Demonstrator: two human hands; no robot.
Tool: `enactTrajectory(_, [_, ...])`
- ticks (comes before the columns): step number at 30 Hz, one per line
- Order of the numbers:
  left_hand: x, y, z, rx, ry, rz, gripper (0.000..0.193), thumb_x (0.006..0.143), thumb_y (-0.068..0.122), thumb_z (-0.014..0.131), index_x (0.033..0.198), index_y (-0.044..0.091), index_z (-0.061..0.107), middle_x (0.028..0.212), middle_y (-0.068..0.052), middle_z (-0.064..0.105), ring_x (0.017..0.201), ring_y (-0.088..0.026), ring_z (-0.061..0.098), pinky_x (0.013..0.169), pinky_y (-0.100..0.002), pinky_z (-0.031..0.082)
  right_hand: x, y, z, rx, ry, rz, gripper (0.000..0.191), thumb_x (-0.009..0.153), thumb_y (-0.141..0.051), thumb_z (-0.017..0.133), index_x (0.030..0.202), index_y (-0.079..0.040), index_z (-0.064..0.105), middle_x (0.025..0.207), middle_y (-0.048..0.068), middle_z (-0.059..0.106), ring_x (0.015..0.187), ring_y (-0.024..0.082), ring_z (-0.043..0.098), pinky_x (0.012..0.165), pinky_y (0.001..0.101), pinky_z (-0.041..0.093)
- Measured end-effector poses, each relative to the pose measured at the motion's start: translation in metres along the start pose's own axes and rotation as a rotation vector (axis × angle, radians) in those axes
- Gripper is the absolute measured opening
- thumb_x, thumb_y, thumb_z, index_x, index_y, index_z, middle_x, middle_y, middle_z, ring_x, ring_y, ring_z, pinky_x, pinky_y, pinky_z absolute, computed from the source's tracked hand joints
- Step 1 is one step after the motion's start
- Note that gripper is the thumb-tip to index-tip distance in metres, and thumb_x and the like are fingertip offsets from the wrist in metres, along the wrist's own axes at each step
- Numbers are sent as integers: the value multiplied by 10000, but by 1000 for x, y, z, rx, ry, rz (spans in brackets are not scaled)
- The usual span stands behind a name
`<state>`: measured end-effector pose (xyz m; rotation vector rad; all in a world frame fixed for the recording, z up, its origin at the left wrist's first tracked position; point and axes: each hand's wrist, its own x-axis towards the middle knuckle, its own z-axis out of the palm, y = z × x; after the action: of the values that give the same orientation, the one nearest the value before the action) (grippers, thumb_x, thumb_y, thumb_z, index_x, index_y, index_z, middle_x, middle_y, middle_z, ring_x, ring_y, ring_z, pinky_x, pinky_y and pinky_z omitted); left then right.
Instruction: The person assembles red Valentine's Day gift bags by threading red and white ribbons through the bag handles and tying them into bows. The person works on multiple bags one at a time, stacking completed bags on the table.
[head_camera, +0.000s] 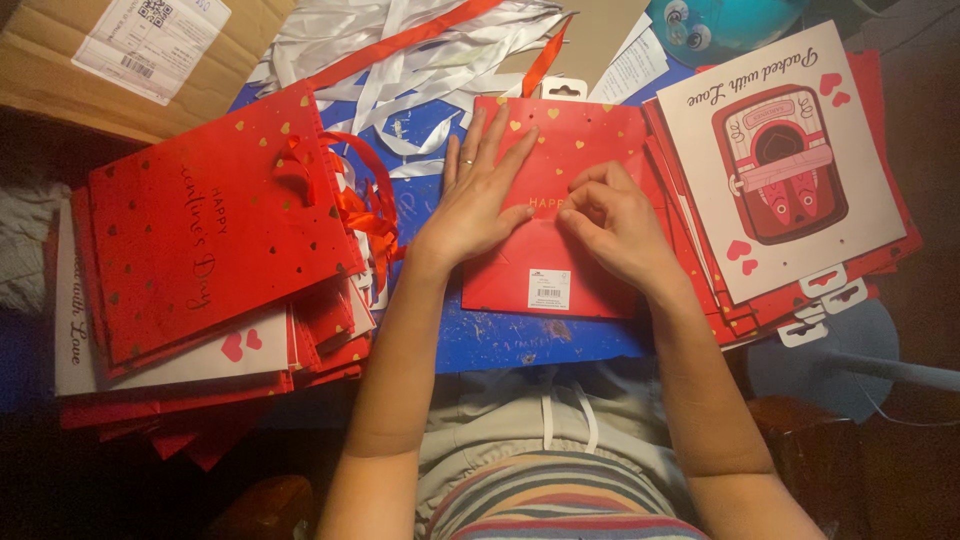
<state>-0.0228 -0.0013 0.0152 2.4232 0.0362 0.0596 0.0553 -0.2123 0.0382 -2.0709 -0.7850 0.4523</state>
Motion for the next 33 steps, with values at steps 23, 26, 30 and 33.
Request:
enactTrajectory(23, [1, 13, 13, 101, 37, -61, 1157, 677, 576, 892, 1595, 159, 326, 1693, -194, 24, 1563, -414, -63, 1219, -673, 19, -3, 0, 5, -75, 57, -115, 111, 902, -87, 730, 932, 9, 685, 1104, 108, 611, 982, 228, 653, 775, 329, 548])
enactTrajectory(26, [2, 12, 17, 115, 60, -50, 1196, 688, 567, 898, 1613, 147, 266, 1686, -193, 15, 1557, -419, -72, 1209, -685, 12, -2, 1, 6, -103, 68, -118, 104, 882, -88, 736, 923, 3, 708, 1091, 113, 621, 984, 246, 652, 788, 337, 547])
enactTrajectory(30, [4, 11, 18, 87, 62, -83, 1278, 644, 564, 915, 1618, 128, 211, 1680, -203, 10, 1560, -399, -68, 1207, -686, 10, -3, 1, 5, -112, 72, -171, 108, 887, -89, 723, 930, 9, 712, 1085, 128, 631, 985, 264, 653, 823, 371, 535])
enactTrajectory(33, [5, 12, 18, 78, 57, -109, 1302, 612, 555, 928, 1612, 128, 211, 1683, -202, 7, 1564, -383, -60, 1215, -675, 10, -4, 0, 6, -103, 73, -149, 108, 897, -91, 703, 925, 14, 706, 1073, 130, 635, 971, 266, 654, 797, 375, 534])
